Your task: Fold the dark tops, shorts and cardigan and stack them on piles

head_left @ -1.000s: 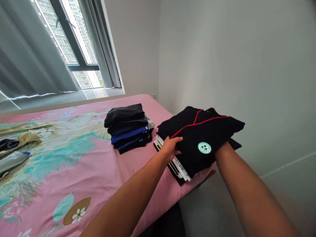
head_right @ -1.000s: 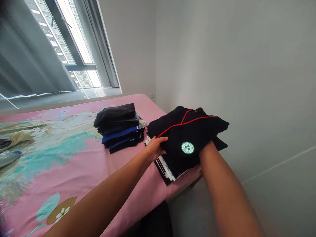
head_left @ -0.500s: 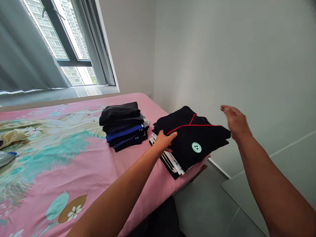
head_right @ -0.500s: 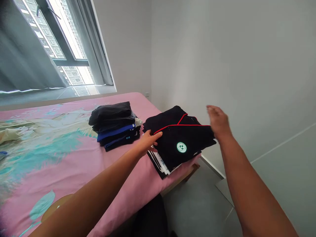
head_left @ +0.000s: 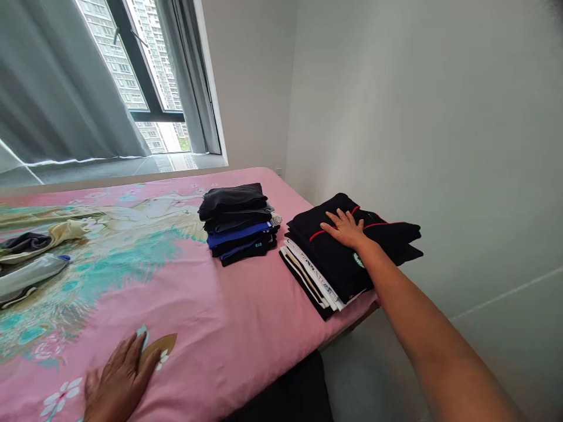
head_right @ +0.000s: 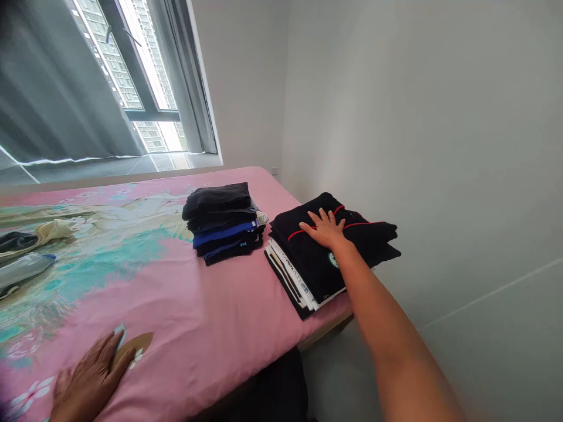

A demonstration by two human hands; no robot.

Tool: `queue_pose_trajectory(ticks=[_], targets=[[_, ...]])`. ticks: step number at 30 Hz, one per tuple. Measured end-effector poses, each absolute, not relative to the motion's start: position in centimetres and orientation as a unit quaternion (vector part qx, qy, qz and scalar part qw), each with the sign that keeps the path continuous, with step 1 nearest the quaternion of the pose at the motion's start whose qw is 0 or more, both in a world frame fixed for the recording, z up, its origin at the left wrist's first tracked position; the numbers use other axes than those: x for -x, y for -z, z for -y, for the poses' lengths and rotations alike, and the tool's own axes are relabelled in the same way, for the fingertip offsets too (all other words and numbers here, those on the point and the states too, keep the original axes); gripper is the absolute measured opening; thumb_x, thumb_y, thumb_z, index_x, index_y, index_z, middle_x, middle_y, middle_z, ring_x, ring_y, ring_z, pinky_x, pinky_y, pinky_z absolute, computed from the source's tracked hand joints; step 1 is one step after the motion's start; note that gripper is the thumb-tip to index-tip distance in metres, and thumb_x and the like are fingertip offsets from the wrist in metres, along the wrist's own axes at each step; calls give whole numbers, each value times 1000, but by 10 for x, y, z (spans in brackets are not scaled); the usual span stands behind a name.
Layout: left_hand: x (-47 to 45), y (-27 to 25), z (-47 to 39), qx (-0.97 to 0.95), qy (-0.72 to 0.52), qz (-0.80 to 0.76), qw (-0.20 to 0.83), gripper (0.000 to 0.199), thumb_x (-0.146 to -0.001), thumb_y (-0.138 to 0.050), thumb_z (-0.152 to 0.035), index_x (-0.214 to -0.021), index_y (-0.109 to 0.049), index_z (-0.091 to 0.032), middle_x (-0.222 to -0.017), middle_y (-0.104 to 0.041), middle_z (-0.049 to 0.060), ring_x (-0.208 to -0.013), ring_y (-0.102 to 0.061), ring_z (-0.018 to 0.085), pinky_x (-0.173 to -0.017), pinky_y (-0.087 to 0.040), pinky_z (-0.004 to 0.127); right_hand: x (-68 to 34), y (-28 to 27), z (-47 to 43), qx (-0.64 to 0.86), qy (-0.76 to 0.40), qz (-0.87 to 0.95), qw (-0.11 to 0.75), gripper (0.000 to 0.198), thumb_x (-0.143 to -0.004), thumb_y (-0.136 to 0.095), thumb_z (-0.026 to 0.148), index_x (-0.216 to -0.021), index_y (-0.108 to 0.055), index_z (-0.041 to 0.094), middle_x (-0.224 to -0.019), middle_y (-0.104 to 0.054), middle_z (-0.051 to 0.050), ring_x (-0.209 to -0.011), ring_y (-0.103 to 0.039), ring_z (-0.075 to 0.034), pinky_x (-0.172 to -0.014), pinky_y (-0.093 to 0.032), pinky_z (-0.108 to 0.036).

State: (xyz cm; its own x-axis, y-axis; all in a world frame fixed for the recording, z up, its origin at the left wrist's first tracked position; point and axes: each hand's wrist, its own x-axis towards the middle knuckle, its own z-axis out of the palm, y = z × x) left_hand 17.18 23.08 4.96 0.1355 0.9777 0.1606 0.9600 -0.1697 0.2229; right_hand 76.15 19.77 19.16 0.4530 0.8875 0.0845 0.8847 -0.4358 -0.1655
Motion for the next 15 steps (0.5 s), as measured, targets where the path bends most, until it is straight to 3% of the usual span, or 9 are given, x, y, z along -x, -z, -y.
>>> queue_pose_trajectory(ticks=[4, 8, 12, 15], targets=[[-158, -40, -223, -742, -82, -666, -6, 61, -86, -28, -52, -136, -40, -20, -147, -36, 9, -138, -25, 28, -109, -14, 57, -761, -196, -192, 849, -5, 523, 83, 74, -82, -15, 75, -145, -19, 38, -155, -10, -3, -140, -8, -35, -104, -11, -68], [-157, -33, -228, -739, -76, -669, -3, 61, -86, -29, -54, -138, -38, -23, -148, -35, 5, -138, -26, 27, -110, -14, 55, -766, -221, -182, 852, -3, 514, 97, 69, -85, -10, 70, -146, -17, 38, -153, -18, -2, -139, -14, -34, -105, -17, -66], [-146, -19, -235, -739, -77, -670, 0, 61, -84, -30, -56, -136, -40, -25, -147, -37, 4, -138, -26, 25, -110, -17, 53, -778, -243, -174, 843, 79, 523, 94, 66, -88, -10, 66, -146, -16, 37, -154, -16, -1, -141, -7, -33, -106, -12, -66], [-141, -9, -239, -737, -84, -671, 8, 63, -82, -32, -56, -136, -39, -26, -148, -36, 5, -139, -24, 25, -110, -14, 53, -790, -232, -184, 852, 67, 514, 79, 70, -85, -11, 71, -147, -14, 37, -154, -15, -2, -141, -6, -33, -105, -11, -67]])
